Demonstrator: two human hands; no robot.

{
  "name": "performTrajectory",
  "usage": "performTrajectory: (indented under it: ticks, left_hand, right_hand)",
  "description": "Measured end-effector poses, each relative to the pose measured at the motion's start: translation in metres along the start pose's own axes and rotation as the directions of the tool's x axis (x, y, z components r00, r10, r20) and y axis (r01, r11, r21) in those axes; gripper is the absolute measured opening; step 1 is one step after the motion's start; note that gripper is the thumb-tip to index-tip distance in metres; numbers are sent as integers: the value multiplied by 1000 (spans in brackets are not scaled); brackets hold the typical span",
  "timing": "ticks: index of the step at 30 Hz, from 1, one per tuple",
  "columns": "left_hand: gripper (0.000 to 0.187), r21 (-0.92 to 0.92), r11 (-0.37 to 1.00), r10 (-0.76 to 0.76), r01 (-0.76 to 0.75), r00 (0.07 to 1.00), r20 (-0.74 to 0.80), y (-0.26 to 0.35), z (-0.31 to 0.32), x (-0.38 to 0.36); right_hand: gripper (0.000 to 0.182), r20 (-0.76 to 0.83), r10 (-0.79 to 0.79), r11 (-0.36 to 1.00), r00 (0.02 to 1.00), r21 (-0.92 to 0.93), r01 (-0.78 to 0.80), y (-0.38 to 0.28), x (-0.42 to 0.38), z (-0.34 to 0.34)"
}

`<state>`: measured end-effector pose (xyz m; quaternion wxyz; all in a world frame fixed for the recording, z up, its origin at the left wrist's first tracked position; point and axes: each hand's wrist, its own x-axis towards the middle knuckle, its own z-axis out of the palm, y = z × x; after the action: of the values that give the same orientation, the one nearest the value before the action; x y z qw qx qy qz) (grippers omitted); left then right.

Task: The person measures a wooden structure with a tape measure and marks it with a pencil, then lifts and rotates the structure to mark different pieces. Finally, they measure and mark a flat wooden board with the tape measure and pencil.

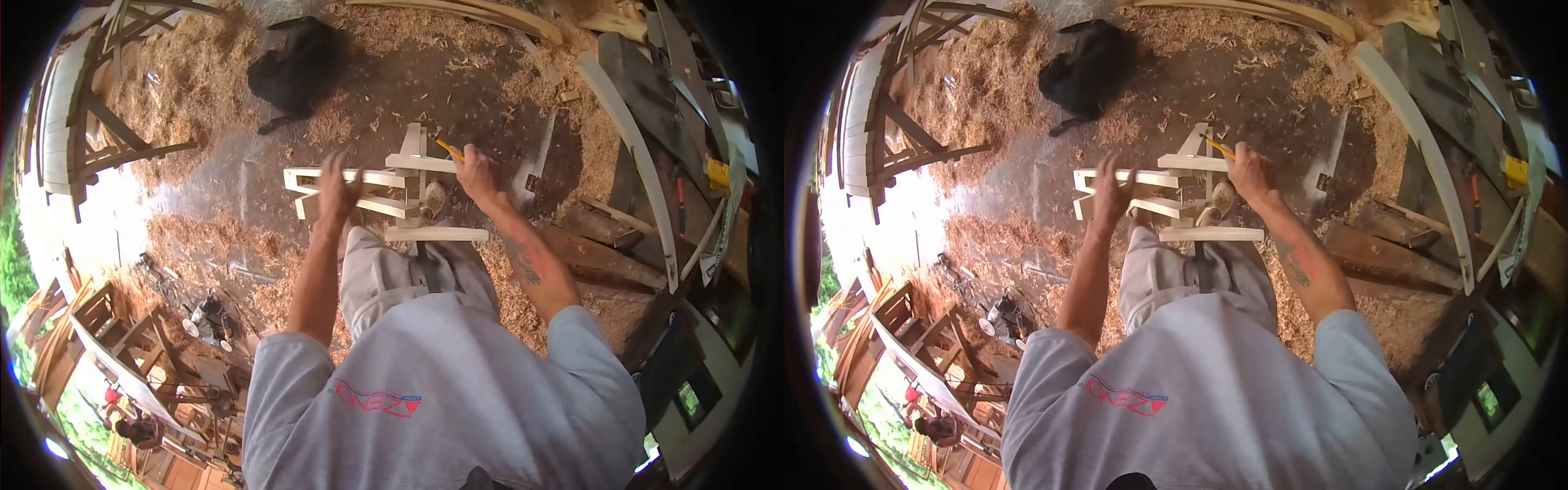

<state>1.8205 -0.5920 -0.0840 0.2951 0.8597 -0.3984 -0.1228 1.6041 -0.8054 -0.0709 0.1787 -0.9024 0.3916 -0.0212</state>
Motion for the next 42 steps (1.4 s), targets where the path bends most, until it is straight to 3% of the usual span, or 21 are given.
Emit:
performTrajectory:
  ticks: [2,3,5,7,9,11,13,14,15,17,18,21,23,25,27,32,35,42]
  left_hand:
    - [50,-385,918,-47,91,991,123,33,16,12]
    - [50,-384,919,-54,95,992,118,39,26,18]
    - [58,-649,590,-326,480,877,352,44,46,37]
    - [66,-701,465,-294,540,841,453,49,59,49]
    - [65,-629,525,-302,573,817,492,59,66,47]
    - [59,-627,482,-337,612,790,512,61,64,38]
    - [49,-559,783,-145,272,954,261,56,66,26]
    - [37,-575,809,-61,119,991,119,55,71,22]
    - [37,-581,805,-56,120,990,127,53,75,22]
    - [25,-585,810,53,-49,999,-10,45,77,25]
    - [20,-591,802,92,-89,995,-25,40,81,27]
    - [20,-545,833,112,-94,994,-1,33,92,31]
    - [21,-622,781,51,-58,998,-29,40,99,28]
    - [21,-600,794,-150,98,988,-37,42,103,22]
    - [25,-572,809,-191,135,981,-38,46,106,20]
    - [29,-622,745,-328,240,944,-29,53,103,24]
    - [30,-625,693,-415,360,908,62,50,105,24]
    - [28,-660,662,-438,355,898,43,57,102,26]
  right_hand:
    - [32,66,35,999,997,5,-36,-1,3,-1]
    - [32,118,69,998,991,0,-69,1,8,-2]
    - [29,144,17,1000,989,18,-20,1,13,-9]
    - [27,167,-21,999,986,34,15,5,10,-10]
    - [27,179,-396,918,901,55,392,17,3,-11]
    - [27,165,-443,896,881,37,443,24,3,-8]
    - [29,150,-483,872,863,-14,490,28,0,-2]
    - [26,91,-504,860,859,-43,509,29,-3,0]
    - [26,96,-496,864,863,-49,501,23,-6,-4]
    - [23,-108,-471,882,876,-97,462,2,-6,-11]
    - [22,-130,-433,901,892,-92,424,-3,-8,-10]
    - [26,-56,-298,954,953,-59,295,-2,-8,1]
    - [30,-38,-277,960,960,-54,275,1,-5,5]
    - [31,-22,-287,958,958,-29,287,2,-3,5]
    - [32,-11,-301,953,954,-25,300,2,1,4]
    - [35,315,-169,982,934,-27,186,2,10,2]
    - [39,366,-159,983,917,-28,182,-5,19,-8]
    - [41,329,-144,987,933,-24,161,-5,19,-6]
